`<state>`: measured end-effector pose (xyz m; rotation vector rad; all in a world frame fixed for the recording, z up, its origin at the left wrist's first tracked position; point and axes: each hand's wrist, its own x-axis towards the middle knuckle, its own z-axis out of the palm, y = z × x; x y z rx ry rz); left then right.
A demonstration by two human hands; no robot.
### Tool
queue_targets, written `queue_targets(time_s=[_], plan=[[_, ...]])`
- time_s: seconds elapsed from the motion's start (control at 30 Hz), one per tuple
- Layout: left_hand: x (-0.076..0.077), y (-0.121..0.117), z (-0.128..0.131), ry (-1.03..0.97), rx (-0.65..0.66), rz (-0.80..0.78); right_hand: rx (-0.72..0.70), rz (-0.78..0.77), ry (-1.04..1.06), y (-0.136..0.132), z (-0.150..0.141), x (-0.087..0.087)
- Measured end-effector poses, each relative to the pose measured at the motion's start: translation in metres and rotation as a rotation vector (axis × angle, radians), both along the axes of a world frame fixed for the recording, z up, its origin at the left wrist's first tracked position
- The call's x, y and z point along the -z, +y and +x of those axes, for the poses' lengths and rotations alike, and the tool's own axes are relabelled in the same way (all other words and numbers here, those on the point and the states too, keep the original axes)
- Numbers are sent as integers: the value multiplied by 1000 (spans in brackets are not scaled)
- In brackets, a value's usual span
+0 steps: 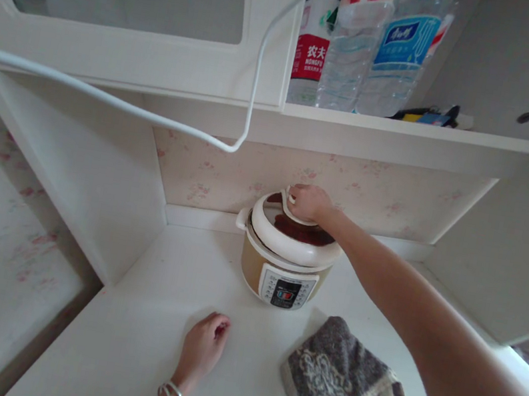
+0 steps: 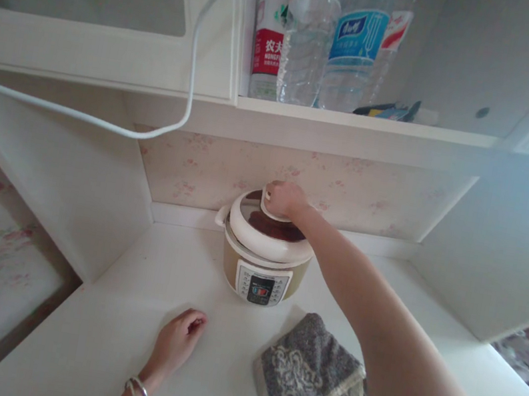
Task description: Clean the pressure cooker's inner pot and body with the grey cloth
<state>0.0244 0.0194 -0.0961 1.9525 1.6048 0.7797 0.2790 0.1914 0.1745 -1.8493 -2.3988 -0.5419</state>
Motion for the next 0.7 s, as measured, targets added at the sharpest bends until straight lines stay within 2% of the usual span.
queue_targets(time_s=[0.27, 0.33, 0.4, 0.47, 0.5, 0.63, 0.7], plan=[[3, -1, 2, -23, -15, -11, 41, -17, 42, 4, -8, 1], [3, 1, 1, -87, -29, -61, 59, -23, 66, 4, -11, 0], [-5, 9, 0, -204, -55, -152, 66, -28, 85, 3, -13, 0], [-24, 25, -3, -332, -90, -210, 70, -28, 94, 1, -14, 0], [-38, 36, -5, -385, -110, -206, 70, -25, 98, 1, -15, 0], [-118, 101, -6, -449, -187, -39, 75, -7, 105, -3, -15, -1], [-154, 137, -1, -329, -232, 32, 79, -2, 103, -5, -15, -1]])
